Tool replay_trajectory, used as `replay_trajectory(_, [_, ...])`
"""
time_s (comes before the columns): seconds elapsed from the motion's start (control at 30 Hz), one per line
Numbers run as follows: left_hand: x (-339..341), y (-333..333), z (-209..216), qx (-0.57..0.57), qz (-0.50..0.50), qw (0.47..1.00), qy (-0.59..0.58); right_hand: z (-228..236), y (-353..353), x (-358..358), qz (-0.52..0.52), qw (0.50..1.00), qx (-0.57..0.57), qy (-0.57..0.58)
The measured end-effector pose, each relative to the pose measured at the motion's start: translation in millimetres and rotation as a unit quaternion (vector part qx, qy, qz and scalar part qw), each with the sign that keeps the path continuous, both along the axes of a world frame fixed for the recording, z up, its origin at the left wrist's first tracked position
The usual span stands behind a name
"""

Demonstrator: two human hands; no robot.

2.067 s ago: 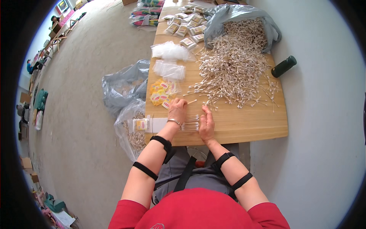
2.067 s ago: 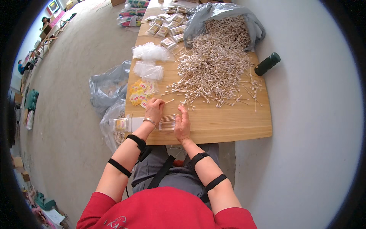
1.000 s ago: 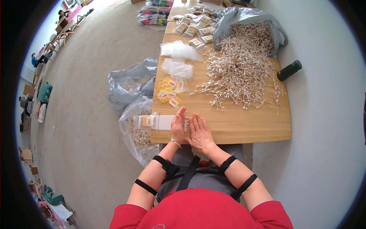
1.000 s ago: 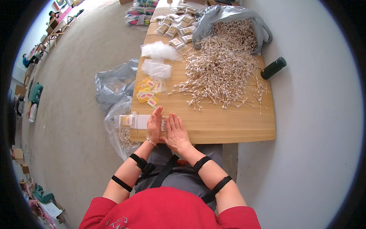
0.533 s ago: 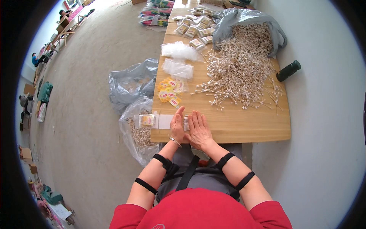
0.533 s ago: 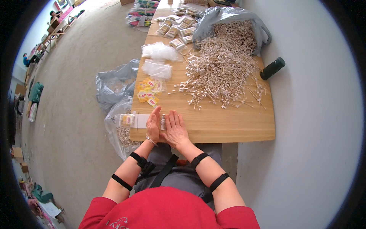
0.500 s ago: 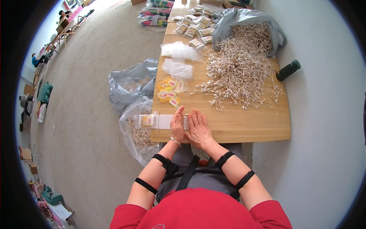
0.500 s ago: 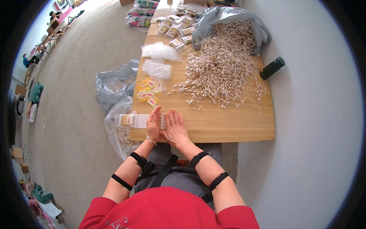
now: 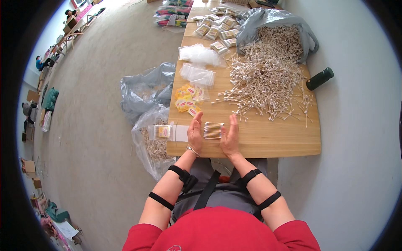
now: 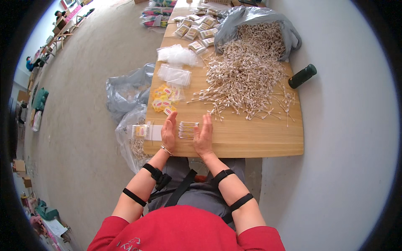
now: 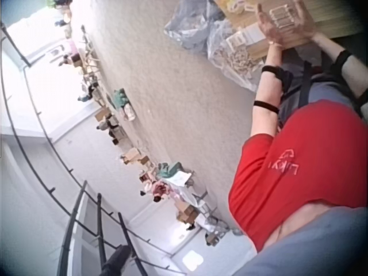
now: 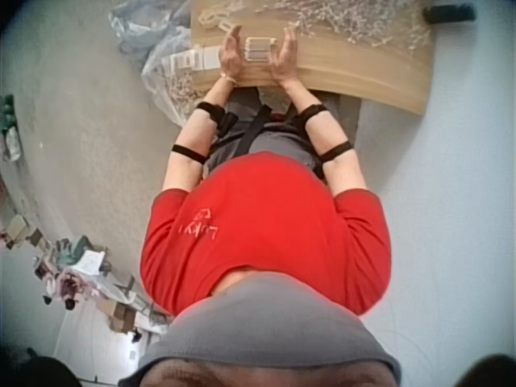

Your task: Organizing and packaging cotton swabs or similar hygiene applicators into plastic bags.

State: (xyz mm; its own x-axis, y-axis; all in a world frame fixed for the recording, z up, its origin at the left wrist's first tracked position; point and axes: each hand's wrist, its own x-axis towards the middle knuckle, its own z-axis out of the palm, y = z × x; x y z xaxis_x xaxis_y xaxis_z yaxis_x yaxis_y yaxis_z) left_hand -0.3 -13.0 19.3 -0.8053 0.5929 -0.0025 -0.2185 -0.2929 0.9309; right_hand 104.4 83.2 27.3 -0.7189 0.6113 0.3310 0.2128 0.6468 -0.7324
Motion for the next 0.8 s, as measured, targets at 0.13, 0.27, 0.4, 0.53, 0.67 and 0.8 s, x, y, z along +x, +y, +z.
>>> replay_trajectory(0.13, [1,2,-3,0.012,-0.003,1.000,-0.008,3,-10,-5,-0.081,0.978,-0.163,0.097])
replay_trajectory(0.27, [3,5,-7,0.008,-0.025,0.999,0.023,5,-16,-23,-0.045,0.968,-0.214,0.124])
replay_trajectory(0.4, [3,3,-8,-0.016,-0.027,0.998,0.052,3,-15,-26,0.004,0.974,-0.203,0.104])
replay_trajectory(0.53, [6,5,-6,-0.021,0.016,0.998,0.064,0,-10,-26,-0.009,0.999,-0.034,0.028])
replay_trajectory(0.67, [4,2,-13,0.017,0.034,0.999,0.034,-4,-6,-26,0.059,0.997,-0.020,-0.048])
replay_trajectory(0.8, [2,2,-16,0.023,0.020,0.999,0.035,-3,-8,-26,0.053,0.996,-0.072,0.015])
